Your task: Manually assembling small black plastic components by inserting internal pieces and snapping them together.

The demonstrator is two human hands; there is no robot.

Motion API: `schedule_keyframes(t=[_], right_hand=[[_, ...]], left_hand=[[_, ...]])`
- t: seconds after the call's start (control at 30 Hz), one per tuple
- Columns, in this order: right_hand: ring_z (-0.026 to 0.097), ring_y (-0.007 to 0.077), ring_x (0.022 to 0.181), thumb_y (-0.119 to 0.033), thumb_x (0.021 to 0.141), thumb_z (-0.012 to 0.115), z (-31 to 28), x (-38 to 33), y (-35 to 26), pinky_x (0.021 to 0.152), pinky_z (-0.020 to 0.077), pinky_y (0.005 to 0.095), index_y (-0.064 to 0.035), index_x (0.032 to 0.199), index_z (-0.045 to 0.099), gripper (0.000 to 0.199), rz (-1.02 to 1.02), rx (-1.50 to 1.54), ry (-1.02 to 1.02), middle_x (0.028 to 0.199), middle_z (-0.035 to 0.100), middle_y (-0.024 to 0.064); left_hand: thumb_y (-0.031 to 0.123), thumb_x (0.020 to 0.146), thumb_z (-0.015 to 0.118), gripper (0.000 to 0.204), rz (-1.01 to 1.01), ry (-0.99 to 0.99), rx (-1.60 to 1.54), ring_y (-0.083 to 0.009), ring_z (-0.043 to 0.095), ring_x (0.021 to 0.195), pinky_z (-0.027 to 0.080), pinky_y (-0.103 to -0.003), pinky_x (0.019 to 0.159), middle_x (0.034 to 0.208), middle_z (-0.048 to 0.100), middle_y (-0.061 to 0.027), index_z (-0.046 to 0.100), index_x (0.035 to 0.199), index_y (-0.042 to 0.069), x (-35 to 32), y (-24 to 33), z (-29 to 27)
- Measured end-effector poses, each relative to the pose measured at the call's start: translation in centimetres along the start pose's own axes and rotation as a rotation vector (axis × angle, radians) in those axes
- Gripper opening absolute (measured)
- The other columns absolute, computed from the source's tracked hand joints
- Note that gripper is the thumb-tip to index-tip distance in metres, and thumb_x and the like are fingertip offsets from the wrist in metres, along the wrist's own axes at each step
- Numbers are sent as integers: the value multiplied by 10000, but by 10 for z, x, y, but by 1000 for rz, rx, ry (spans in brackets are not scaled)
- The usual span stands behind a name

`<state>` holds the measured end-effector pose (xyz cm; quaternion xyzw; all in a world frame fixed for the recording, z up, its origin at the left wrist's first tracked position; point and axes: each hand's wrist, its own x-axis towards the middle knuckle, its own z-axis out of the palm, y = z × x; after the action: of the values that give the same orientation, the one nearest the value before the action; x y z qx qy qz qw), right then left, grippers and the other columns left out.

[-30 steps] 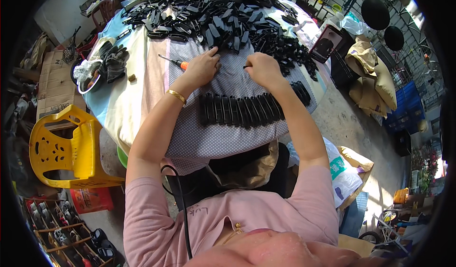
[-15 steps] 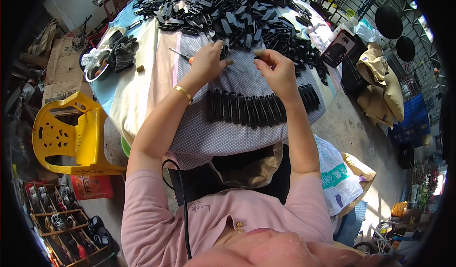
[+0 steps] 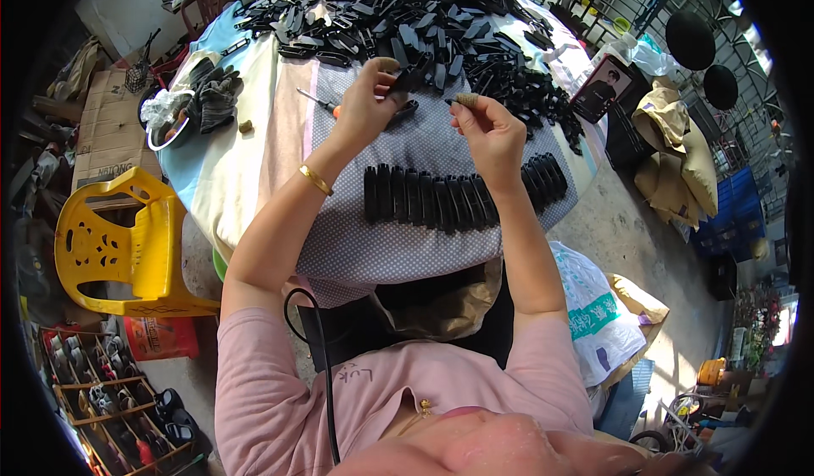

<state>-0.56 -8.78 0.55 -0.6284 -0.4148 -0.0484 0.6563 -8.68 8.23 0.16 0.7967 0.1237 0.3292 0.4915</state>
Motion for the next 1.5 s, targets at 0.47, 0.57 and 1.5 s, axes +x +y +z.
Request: schedule_keyframes(t=[0.47, 0.57, 1.5], right_hand=[[606, 150, 589, -25, 759, 665, 6, -1, -7, 509, 481, 228, -7, 825, 622, 81, -529, -341, 84, 804, 644, 96], [612, 158, 590, -25, 757, 665, 3, 0, -6, 505, 484, 233, -3, 819, 619, 80, -567, -366, 103, 808, 646, 103], [593, 188, 544, -38, 722, 642, 22, 0, -36, 543, 480, 282, 16, 1028, 575, 317, -170, -283, -34, 679, 603, 103]], left_hand=[[112, 739, 706, 384, 80, -274, -180, -97, 536, 690, 461, -245, 642, 834, 580, -63, 526, 1059, -1, -29, 14, 25], [134, 799, 642, 327, 42, -318, -338, -77, 503, 690, 445, -231, 635, 818, 557, -23, 514, 1069, 3, -34, 23, 27], [374, 923, 416, 455, -340, -414, -604, -173, 586, 771, 535, -315, 674, 973, 583, -93, 523, 1125, -20, -8, 41, -8]])
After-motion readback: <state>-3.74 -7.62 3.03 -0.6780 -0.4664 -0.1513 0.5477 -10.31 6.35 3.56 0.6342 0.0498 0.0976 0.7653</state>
